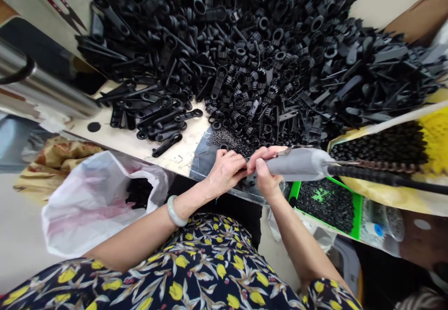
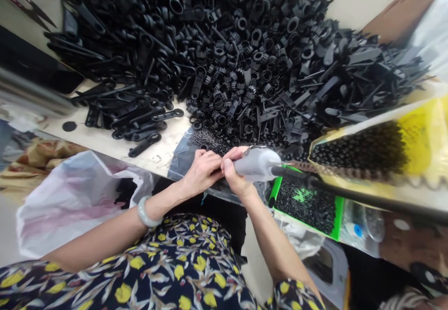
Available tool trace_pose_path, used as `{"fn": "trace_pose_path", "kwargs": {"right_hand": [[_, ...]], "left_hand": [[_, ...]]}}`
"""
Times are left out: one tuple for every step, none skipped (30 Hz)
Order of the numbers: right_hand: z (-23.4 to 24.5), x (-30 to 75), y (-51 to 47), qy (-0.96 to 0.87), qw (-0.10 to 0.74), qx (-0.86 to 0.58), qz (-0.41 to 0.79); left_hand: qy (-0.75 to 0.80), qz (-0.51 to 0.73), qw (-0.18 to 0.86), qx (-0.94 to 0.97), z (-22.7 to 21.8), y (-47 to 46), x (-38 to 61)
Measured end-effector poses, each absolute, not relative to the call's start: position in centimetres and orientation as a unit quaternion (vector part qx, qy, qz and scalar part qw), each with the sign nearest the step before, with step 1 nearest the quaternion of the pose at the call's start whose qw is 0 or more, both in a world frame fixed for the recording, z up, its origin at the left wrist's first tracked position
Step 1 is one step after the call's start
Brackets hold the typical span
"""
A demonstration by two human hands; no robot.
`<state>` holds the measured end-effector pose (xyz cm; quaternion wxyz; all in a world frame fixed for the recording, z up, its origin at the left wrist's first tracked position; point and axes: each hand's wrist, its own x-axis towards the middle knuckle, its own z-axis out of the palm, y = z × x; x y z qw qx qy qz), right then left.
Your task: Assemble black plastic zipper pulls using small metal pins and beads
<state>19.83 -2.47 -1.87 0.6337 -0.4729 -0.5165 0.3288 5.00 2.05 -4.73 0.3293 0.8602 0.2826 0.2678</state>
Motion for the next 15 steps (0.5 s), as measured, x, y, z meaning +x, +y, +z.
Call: {"fn": "trace_pose_path", "kwargs": {"right_hand": [[-1.7,19.8,-2.5,-0.527,0.64,-0.457,0.323],[-1.4,19.7,-2.6,-0.534,0.649,-0.44,0.317],[-0.9,19.7,-2.8,-0.534,0.661,-0.424,0.313],[-0.4,19.8,-2.9,-0.527,0.675,-0.411,0.312],[0.2,19.9,-3.1,-0.516,0.692,-0.4,0.309],[0.9,20.1,-3.3,-0.501,0.71,-0.392,0.303],[1.5,20.4,-3.5,-0.485,0.727,-0.387,0.293],[2.0,20.7,-3.7,-0.472,0.74,-0.388,0.28],[2.3,21.1,-3.9,-0.461,0.749,-0.395,0.265],[2.4,21.4,-4.0,-0.451,0.753,-0.409,0.25],[2.2,21.8,-4.2,-0.442,0.753,-0.426,0.239],[1.8,22.1,-4.3,-0.433,0.75,-0.443,0.234],[1.2,22.3,-4.5,-0.425,0.746,-0.457,0.232],[0.5,22.5,-4.7,-0.417,0.743,-0.468,0.233],[-0.1,22.6,-4.8,-0.41,0.742,-0.476,0.234]], "left_hand": [[0.28,0.27,0.324,0.862,-4.8,2.0,5.0],[0.277,0.271,0.321,0.864,-4.9,2.0,5.0],[0.272,0.269,0.319,0.867,-5.0,2.0,5.1],[0.269,0.267,0.318,0.869,-5.0,1.9,5.1],[0.267,0.264,0.319,0.87,-5.0,1.9,5.1],[0.268,0.263,0.319,0.87,-4.9,1.9,5.2],[0.27,0.262,0.319,0.87,-4.8,1.9,5.2],[0.274,0.265,0.317,0.869,-4.7,1.8,5.2],[0.276,0.267,0.313,0.868,-4.6,1.8,5.2],[0.279,0.268,0.309,0.869,-4.4,1.8,5.2],[0.28,0.269,0.303,0.87,-4.2,1.8,5.2],[0.28,0.27,0.297,0.872,-4.0,1.7,5.2],[0.277,0.271,0.289,0.875,-3.7,1.6,5.1],[0.274,0.273,0.28,0.879,-3.3,1.5,5.1],[0.273,0.275,0.27,0.881,-3.0,1.2,5.1]]}}
